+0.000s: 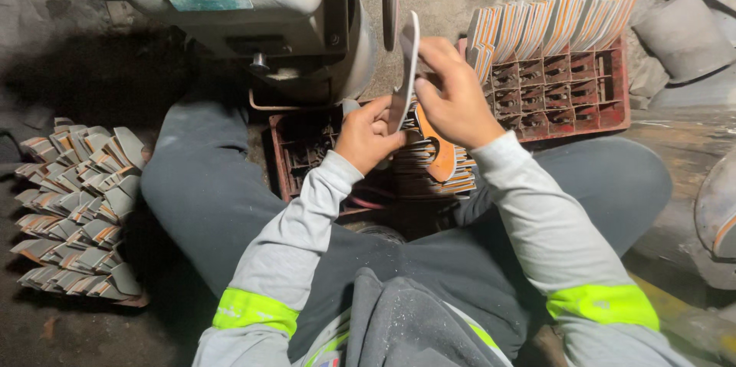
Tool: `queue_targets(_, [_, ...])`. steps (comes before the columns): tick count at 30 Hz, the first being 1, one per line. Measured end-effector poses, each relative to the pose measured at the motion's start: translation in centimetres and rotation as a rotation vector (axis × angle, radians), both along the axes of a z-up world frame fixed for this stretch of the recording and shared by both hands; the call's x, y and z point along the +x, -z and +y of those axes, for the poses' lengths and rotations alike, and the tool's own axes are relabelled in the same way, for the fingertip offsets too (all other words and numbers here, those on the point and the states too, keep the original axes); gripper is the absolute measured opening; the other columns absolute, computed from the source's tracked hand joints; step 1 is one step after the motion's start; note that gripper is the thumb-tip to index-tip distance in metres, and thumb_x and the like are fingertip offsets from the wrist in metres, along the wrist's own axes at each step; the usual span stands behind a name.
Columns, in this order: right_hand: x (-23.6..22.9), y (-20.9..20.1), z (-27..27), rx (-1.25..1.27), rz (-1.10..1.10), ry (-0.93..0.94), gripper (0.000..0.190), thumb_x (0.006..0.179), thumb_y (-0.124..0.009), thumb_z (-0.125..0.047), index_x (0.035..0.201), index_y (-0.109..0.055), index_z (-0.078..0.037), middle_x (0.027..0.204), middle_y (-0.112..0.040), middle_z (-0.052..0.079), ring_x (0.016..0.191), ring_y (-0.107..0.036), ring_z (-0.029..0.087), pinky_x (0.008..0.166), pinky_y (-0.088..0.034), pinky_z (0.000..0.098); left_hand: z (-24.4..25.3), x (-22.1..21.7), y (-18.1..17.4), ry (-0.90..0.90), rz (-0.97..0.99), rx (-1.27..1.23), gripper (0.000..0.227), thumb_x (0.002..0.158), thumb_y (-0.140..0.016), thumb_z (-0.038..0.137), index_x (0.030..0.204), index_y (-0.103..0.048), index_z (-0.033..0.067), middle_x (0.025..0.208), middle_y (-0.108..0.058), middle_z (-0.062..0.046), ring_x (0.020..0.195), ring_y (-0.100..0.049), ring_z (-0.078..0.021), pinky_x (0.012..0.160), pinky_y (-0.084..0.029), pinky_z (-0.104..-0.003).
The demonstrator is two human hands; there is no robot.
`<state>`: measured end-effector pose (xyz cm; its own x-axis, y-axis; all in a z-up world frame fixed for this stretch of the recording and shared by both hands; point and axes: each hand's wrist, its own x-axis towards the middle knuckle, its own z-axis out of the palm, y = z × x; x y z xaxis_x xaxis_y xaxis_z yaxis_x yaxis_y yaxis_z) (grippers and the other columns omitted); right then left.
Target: The person sits on the floor and uses a bench grinder to smooth the edges of small, curved ceramic tiles. They handle the tiles one at a time, pressing them against the spinning wheel, then placing them into a red crate.
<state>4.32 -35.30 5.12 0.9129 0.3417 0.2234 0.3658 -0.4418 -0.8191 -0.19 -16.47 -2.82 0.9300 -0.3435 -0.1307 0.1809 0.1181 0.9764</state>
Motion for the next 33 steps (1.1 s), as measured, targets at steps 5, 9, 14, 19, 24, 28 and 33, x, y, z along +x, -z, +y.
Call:
queue_targets(5, [4.3,2.3,1.6,0.024,0.000,0.010,0.059,0.087,-0.047,0.007,0.145,-0.053,0.002,0.138,-0.057,0.022,0.129,-0.058,0.037,0.111,-0.046,0.0397,0.1,4.2,1.5,0.020,0.226,-0.083,0.036,0.088,-0.075,0.010,0.120,-0.062,-0.0002,0.082,-0.068,-0.004,0.059,-0.064,-0.0102,0.049,-0.055,-0.027])
queue_targets(9, [7.1,4.5,1.7,-0.004,0.009,0.047,0.058,0.085,-0.044,0.008,0.141,-0.059,0.003,0.131,-0.061,0.024,0.124,-0.060,0.041,0.109,-0.047,0.0409,-0.1,6.8,1.4,0.033,0.283,-0.079,0.024,0.095,-0.075,0.018,0.104,-0.066,-0.0025,0.075,-0.065,-0.006,0.057,-0.061,-0.0124,0.048,-0.051,-0.027])
queue_targets(14, [9.5,6.7,1.5,-0.045,-0.050,0.090,0.042,0.084,-0.049,0.007,0.124,-0.063,0.008,0.131,-0.061,0.026,0.121,-0.060,0.045,0.107,-0.048,0.0439,-0.3,8.1,-0.5,-0.014,0.235,-0.170,0.023,0.092,-0.077,0.018,0.101,-0.065,0.0001,0.075,-0.063,-0.003,0.057,-0.060,-0.0126,0.045,-0.048,-0.027])
queue_targets(19, [8.9,6.4,2.0,-0.023,-0.059,0.099,0.046,0.083,-0.051,0.006,0.128,-0.063,0.006,0.128,-0.062,0.025,0.118,-0.062,0.044,0.105,-0.050,0.0433,-0.2,7.2,-0.2,-0.019,0.272,-0.194,0.023,0.094,-0.076,0.017,0.102,-0.065,-0.0022,0.075,-0.064,-0.005,0.057,-0.060,-0.0125,0.046,-0.047,-0.027])
queue_targets(24, [6.1,3.7,2.2,0.020,-0.002,0.057,0.059,0.082,-0.049,0.006,0.139,-0.063,0.000,0.124,-0.063,0.024,0.115,-0.062,0.042,0.102,-0.049,0.0418,0.1,5.0,-0.1,0.048,0.319,-0.235,0.024,0.096,-0.073,0.016,0.111,-0.064,-0.0003,0.079,-0.065,-0.004,0.059,-0.059,-0.0095,0.049,-0.047,-0.025])
queue_targets(28, [4.1,2.2,2.3,-0.007,-0.051,0.049,0.059,0.081,-0.051,0.008,0.139,-0.062,0.002,0.124,-0.062,0.024,0.117,-0.061,0.043,0.105,-0.049,0.0423,0.3,3.0,-1.0,0.029,0.328,-0.205,0.024,0.093,-0.072,0.009,0.113,-0.064,-0.0021,0.081,-0.067,-0.005,0.058,-0.061,-0.0102,0.048,-0.050,-0.025])
queue_targets(33, [1.4,0.3,2.2,-0.034,-0.043,0.048,0.062,0.078,-0.051,0.008,0.139,-0.059,0.004,0.123,-0.061,0.025,0.117,-0.060,0.042,0.105,-0.049,0.0414,0.3,0.0,-0.9,0.034,0.295,-0.184,0.031,0.089,-0.073,0.000,0.118,-0.063,-0.0040,0.081,-0.068,-0.007,0.060,-0.064,-0.0119,0.050,-0.054,-0.027])
